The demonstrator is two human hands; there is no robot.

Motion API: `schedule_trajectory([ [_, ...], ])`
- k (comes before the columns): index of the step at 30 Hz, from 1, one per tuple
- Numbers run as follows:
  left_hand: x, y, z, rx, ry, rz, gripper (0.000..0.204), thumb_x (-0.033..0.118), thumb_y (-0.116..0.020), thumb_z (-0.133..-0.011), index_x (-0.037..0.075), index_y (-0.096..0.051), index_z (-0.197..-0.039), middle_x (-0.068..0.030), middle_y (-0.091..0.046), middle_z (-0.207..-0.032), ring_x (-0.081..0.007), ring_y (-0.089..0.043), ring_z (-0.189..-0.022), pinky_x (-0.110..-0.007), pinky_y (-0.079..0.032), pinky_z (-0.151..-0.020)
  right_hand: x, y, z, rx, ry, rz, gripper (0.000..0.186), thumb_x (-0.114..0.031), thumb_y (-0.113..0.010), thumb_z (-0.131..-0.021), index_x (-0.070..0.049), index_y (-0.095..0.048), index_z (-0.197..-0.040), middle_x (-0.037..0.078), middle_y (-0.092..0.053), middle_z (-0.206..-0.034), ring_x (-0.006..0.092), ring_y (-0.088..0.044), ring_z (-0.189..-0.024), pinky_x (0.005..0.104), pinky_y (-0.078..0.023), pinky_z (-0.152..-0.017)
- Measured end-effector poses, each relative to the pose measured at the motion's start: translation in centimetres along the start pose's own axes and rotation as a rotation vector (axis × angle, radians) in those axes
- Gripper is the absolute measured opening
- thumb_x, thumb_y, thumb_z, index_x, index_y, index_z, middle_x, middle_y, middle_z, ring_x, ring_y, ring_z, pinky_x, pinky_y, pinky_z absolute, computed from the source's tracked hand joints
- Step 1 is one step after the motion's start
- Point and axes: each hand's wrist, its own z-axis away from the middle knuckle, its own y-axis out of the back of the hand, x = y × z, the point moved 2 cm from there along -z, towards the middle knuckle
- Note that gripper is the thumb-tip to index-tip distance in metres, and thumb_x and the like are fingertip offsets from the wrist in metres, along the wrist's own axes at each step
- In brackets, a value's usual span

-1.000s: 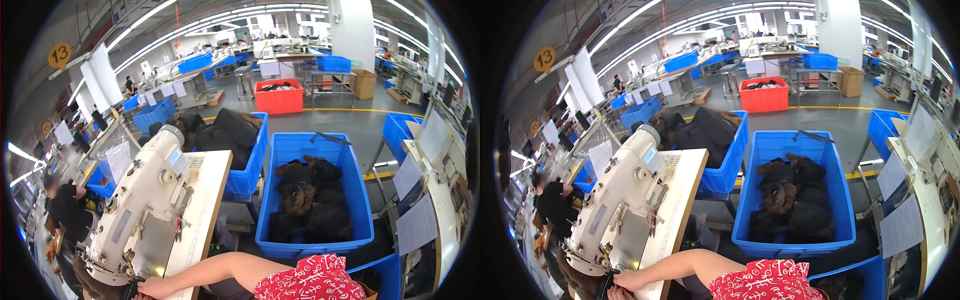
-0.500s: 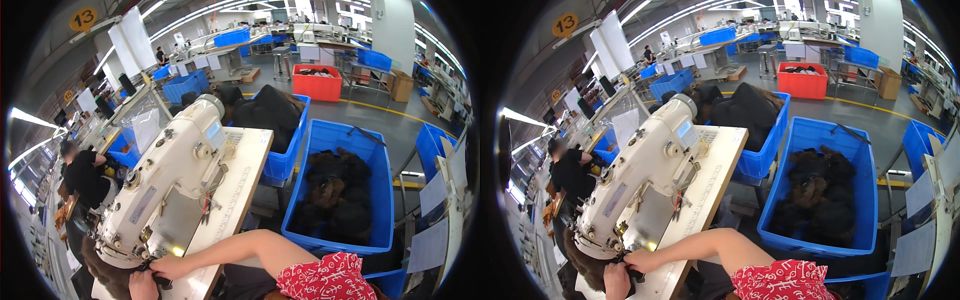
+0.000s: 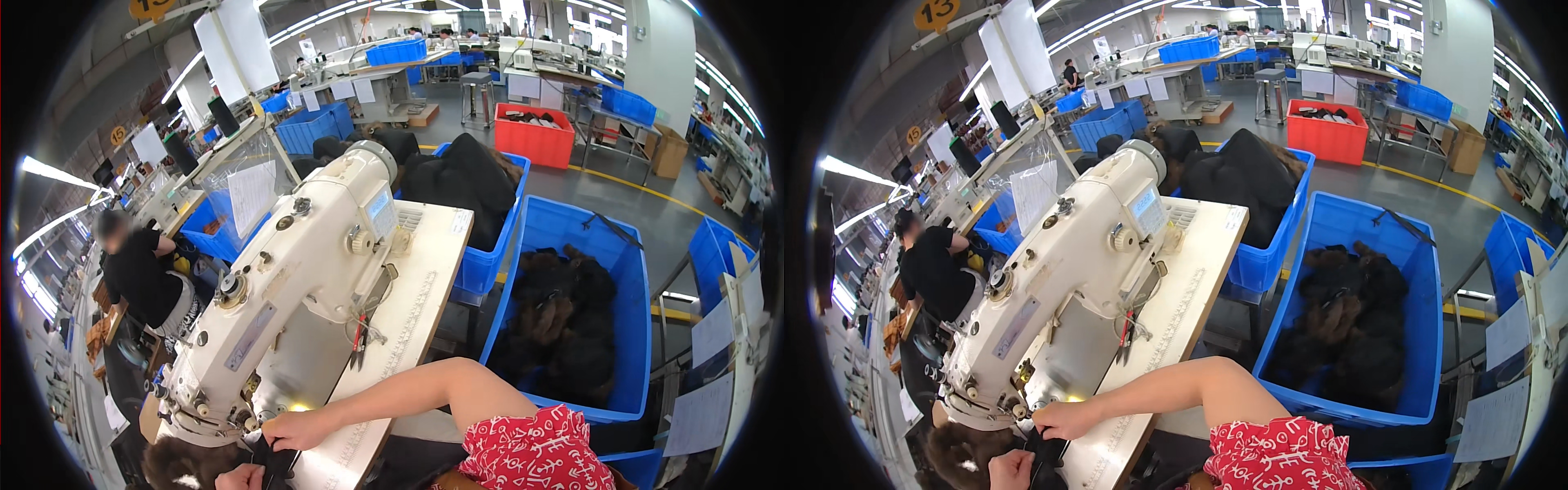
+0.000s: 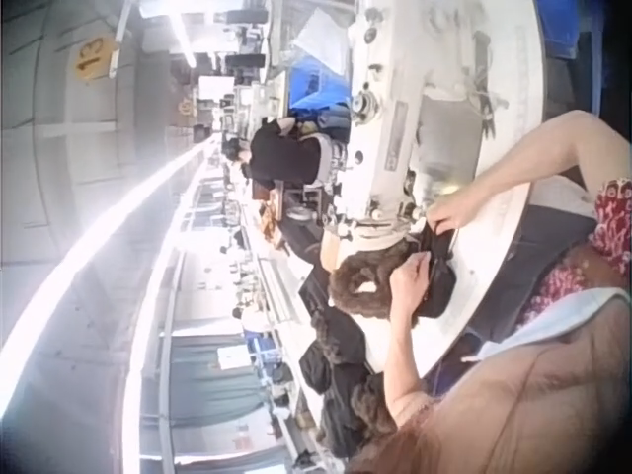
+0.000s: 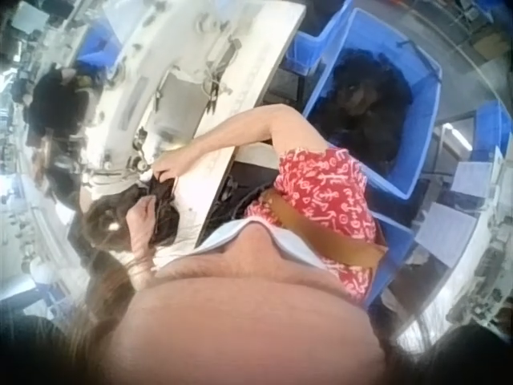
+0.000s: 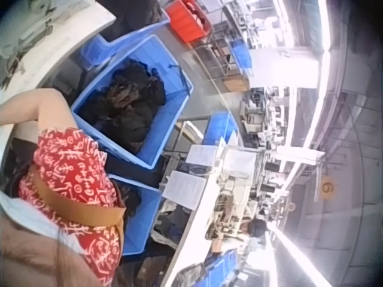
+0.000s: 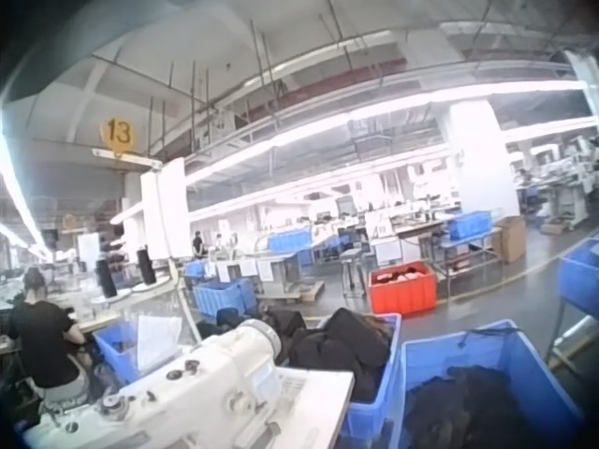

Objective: Sewing and assembling fur and leather components using an industrial sewing machine.

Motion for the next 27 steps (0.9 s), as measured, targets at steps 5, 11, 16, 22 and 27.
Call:
schedule_trajectory([
  [5,0.5,0.5,-1.1,-0.182,0.044,-0.010,0.018,0.016,-0.065,-0.090,0.003,-0.069,-0.101,-0.0190,-0.069,-0.079,-0.0301,-0.068,-0.070,-0.036,-0.052,-0.065,-0.6,-1.3,0.3,0.047,0.032,-0.016,0.016,-0.012,-0.059,-0.091,-0.003,-0.052,-0.101,0.015,-0.060,-0.092,0.0348,-0.061,-0.086,0.0433,-0.047,-0.073],
  [11,0.8,-0.4,-1.3,-0.137,0.127,0.059,0.027,0.023,-0.071,-0.088,0.002,-0.069,-0.104,-0.0153,-0.071,-0.080,-0.0252,-0.069,-0.070,-0.035,-0.052,-0.066,-0.9,-1.2,0.9,0.071,0.084,0.136,0.017,-0.009,-0.058,-0.091,-0.002,-0.049,-0.104,0.016,-0.057,-0.098,0.0372,-0.061,-0.084,0.0457,-0.048,-0.071],
  [16,-0.5,-1.5,-1.4,0.009,0.224,-0.112,0.027,0.027,-0.082,-0.065,0.006,-0.070,-0.076,-0.0084,-0.067,-0.062,-0.0254,-0.067,-0.059,-0.037,-0.053,-0.058,-0.5,-2.0,0.5,0.102,0.109,0.188,0.019,-0.011,-0.062,-0.087,-0.005,-0.053,-0.102,0.016,-0.056,-0.098,0.0371,-0.061,-0.085,0.0448,-0.049,-0.072],
  [22,0.4,-1.8,-1.8,-0.113,0.220,-0.161,0.034,0.032,-0.085,-0.068,0.008,-0.067,-0.084,-0.0088,-0.069,-0.077,-0.0269,-0.069,-0.072,-0.039,-0.053,-0.065,-0.3,-2.3,-0.4,0.112,0.029,0.205,0.015,-0.010,-0.064,-0.081,-0.009,-0.060,-0.096,0.016,-0.057,-0.096,0.0385,-0.063,-0.081,0.0450,-0.052,-0.069],
  [27,1.1,-1.3,-1.3,0.028,0.144,-0.027,0.019,0.021,-0.070,-0.085,0.004,-0.071,-0.090,-0.0137,-0.068,-0.082,-0.0324,-0.067,-0.075,-0.041,-0.053,-0.067,-2.6,-0.4,1.0,0.086,-0.142,0.170,0.015,-0.014,-0.063,-0.086,-0.010,-0.063,-0.101,0.014,-0.056,-0.101,0.0347,-0.063,-0.088,0.0444,-0.051,-0.077],
])
